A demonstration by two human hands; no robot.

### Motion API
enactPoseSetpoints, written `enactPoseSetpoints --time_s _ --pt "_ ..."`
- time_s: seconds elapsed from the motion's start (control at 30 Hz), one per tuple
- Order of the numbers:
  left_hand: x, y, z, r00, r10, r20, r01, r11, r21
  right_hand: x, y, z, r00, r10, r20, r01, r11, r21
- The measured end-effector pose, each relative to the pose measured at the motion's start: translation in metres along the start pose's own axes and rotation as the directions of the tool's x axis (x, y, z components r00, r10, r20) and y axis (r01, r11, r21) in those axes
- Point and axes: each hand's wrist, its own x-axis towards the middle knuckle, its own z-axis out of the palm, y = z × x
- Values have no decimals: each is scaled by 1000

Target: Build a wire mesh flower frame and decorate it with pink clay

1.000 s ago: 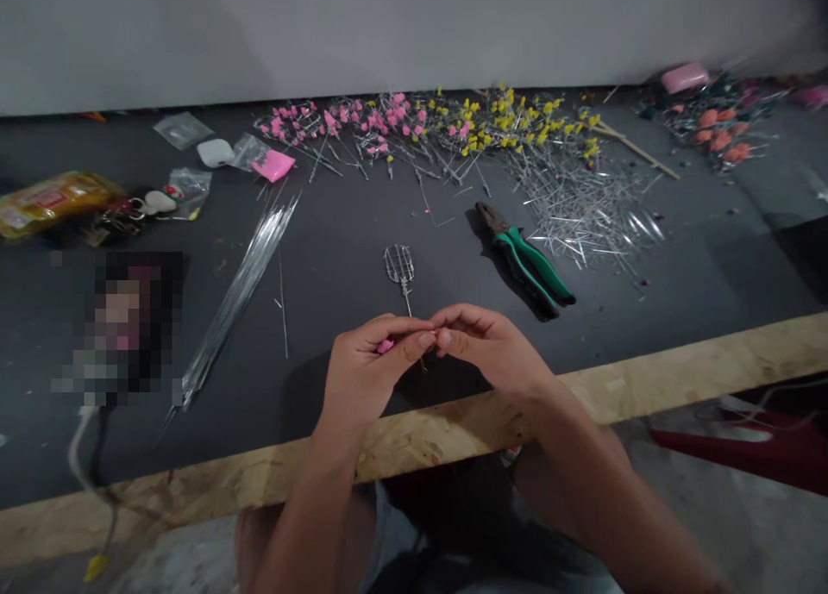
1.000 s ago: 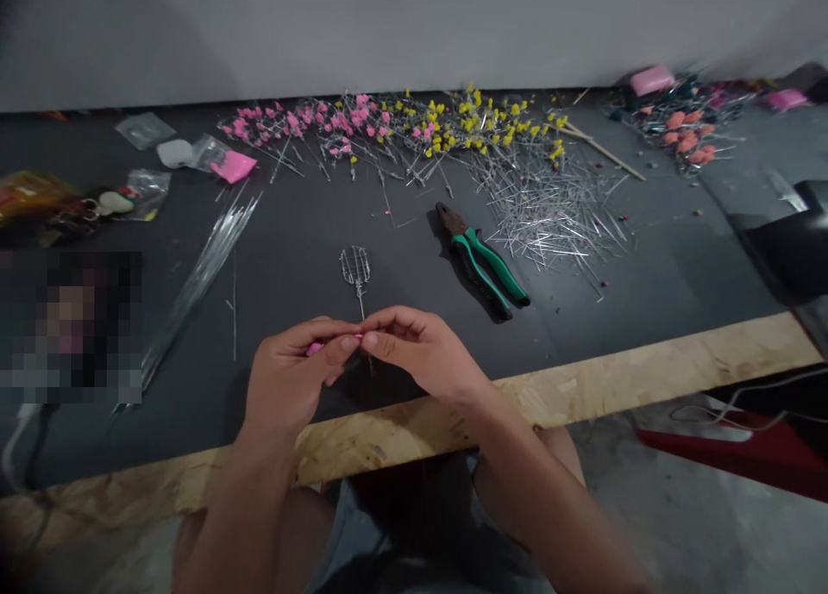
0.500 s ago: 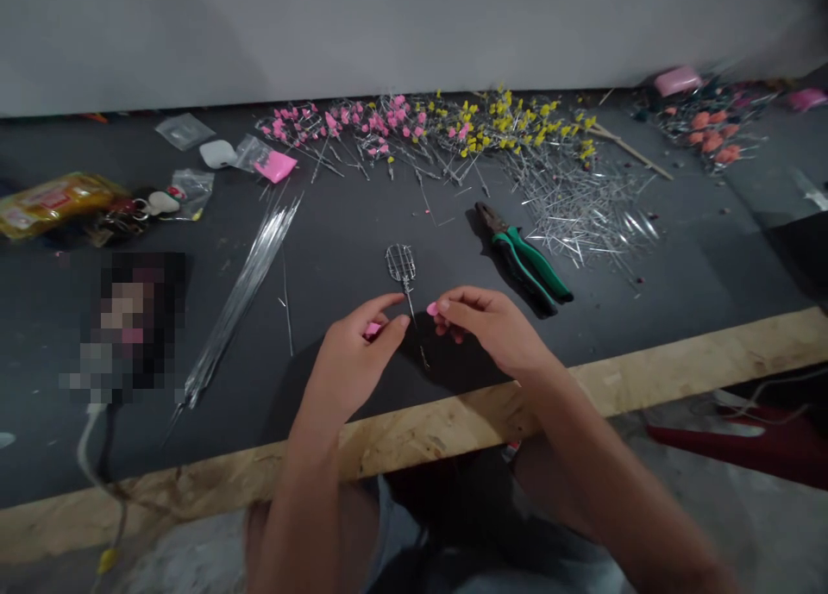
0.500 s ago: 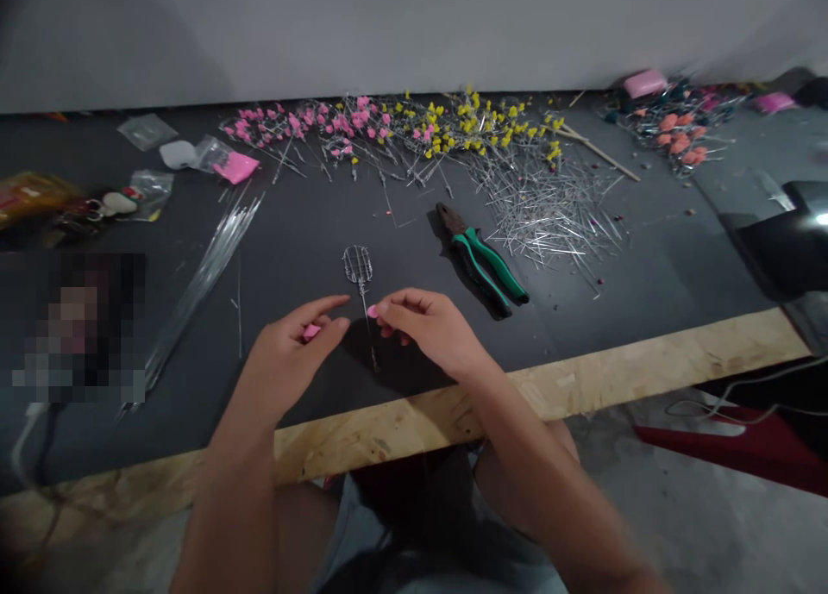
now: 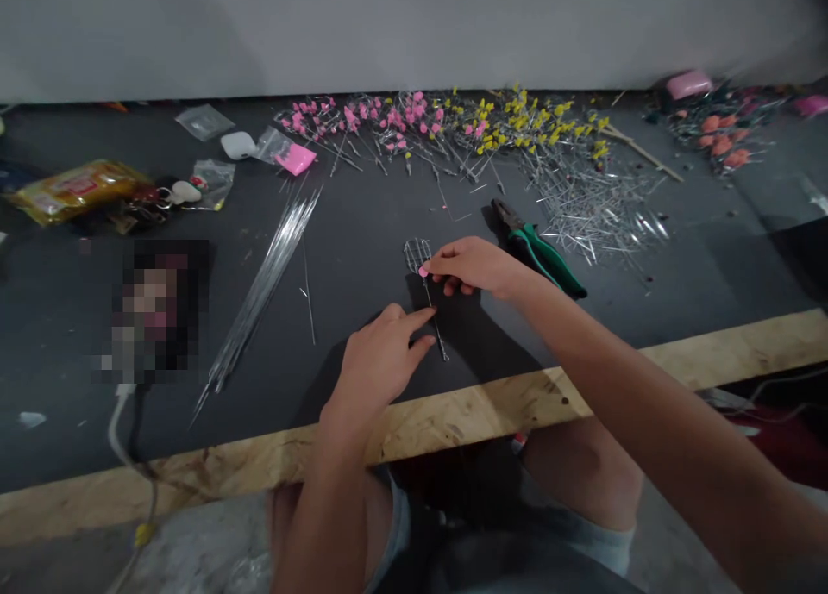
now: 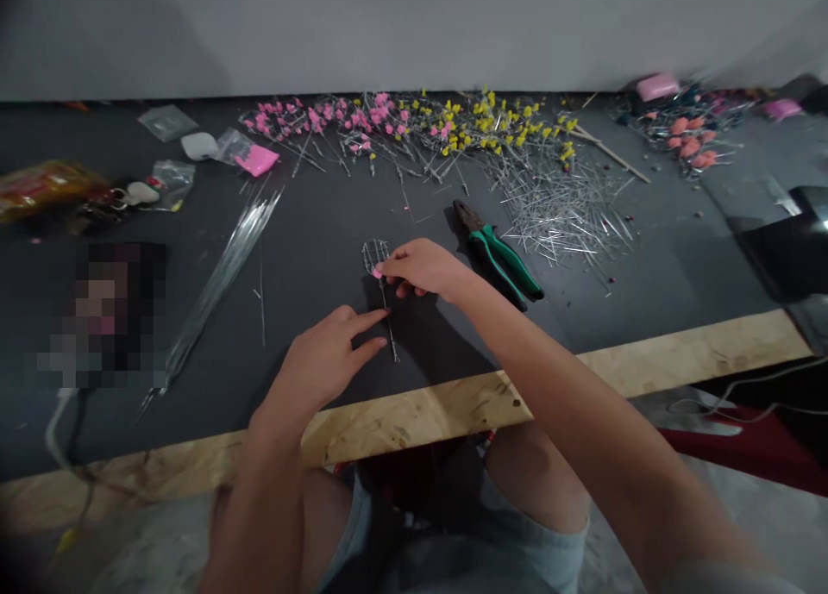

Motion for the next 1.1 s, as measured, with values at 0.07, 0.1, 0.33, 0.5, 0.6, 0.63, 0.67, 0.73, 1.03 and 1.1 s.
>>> enactPoseSetpoints --time_s 0.07,0.1,0.33,0.5,0.6,0.63,0.67,0.73,1.03,1.1 --pt "0 0 0 1000 -7 2 7 1000 7 2 -2 -1 1000 12 1 -12 1000 -19" --pt "0 0 0 1000 -9 5 9 1000 8 3 -2 -1 1000 19 2 -18 999 -26" --pt "0 -1 0 1000 3 5 -3 1000 5 8 -8 2 999 43 -13 -44 996 -80" --pt "-1 0 0 1000 6 -2 -6 1000 -4 12 -12 2 999 40 5 -39 986 -161" --pt "-1 0 -1 1000 3 3 -3 1000 -3 13 -14 2 999 43 9 -41 984 -172" --pt "-1 1 -1 1000 1 7 -1 1000 -1 13 -15 2 999 44 8 -42 984 -173" --pt "-1 1 -1 1000 0 7 0 1000 0 13 -15 2 999 45 6 -43 983 -177" --pt "-1 1 -1 1000 2 2 -2 1000 2 12 -16 2 999 45 3 -44 981 -190" --pt "0 2 -1 999 -23 31 23 1000 21 14 -15 1 997 78 28 -68 964 -256" --pt "0 2 -1 999 -25 32 24 999 23 14 -15 0 996 87 38 -75 967 -245"
